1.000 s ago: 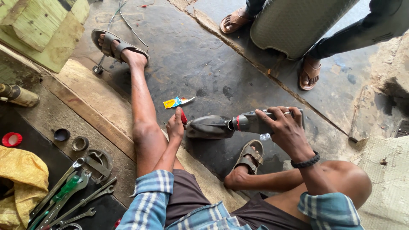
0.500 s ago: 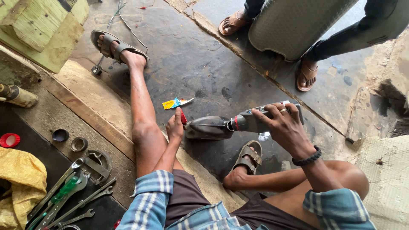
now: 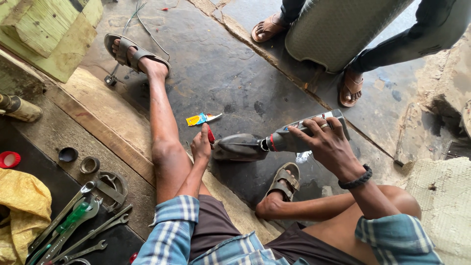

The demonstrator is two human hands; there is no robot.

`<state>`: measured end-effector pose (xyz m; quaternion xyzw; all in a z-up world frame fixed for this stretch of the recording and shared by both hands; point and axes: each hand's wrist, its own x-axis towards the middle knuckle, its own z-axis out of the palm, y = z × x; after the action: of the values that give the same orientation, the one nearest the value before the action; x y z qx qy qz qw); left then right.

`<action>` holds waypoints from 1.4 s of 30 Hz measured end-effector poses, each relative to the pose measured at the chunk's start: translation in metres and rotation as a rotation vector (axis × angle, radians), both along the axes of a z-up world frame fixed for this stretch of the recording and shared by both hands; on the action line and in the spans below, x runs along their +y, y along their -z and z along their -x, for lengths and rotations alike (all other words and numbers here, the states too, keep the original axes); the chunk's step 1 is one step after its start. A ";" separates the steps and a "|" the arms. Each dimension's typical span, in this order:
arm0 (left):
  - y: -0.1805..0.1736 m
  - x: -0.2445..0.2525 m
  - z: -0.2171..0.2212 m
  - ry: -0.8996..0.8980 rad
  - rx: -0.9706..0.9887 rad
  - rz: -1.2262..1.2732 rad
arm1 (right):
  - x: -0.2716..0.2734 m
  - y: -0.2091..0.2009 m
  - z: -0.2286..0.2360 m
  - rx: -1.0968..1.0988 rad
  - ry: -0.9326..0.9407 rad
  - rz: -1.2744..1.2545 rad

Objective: Pouring used motor oil from one container into another for disposal or recycling.

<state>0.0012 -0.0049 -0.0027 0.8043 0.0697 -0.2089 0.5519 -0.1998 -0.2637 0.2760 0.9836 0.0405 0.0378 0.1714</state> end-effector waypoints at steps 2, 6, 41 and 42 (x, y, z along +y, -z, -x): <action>-0.001 0.000 0.000 0.006 -0.003 -0.018 | 0.001 -0.004 -0.002 -0.015 -0.029 0.004; 0.002 0.000 -0.001 -0.005 -0.016 -0.007 | 0.004 -0.014 -0.005 -0.005 -0.054 0.061; 0.013 -0.001 -0.003 0.005 -0.029 -0.024 | 0.018 -0.071 -0.006 -0.011 -0.153 0.217; 0.010 -0.001 -0.002 0.006 -0.030 -0.024 | 0.018 -0.071 -0.006 -0.011 -0.152 0.218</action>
<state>0.0035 -0.0061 -0.0132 0.8141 0.0618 -0.1978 0.5425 -0.1934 -0.2458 0.3471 0.9531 0.1180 0.0515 0.2739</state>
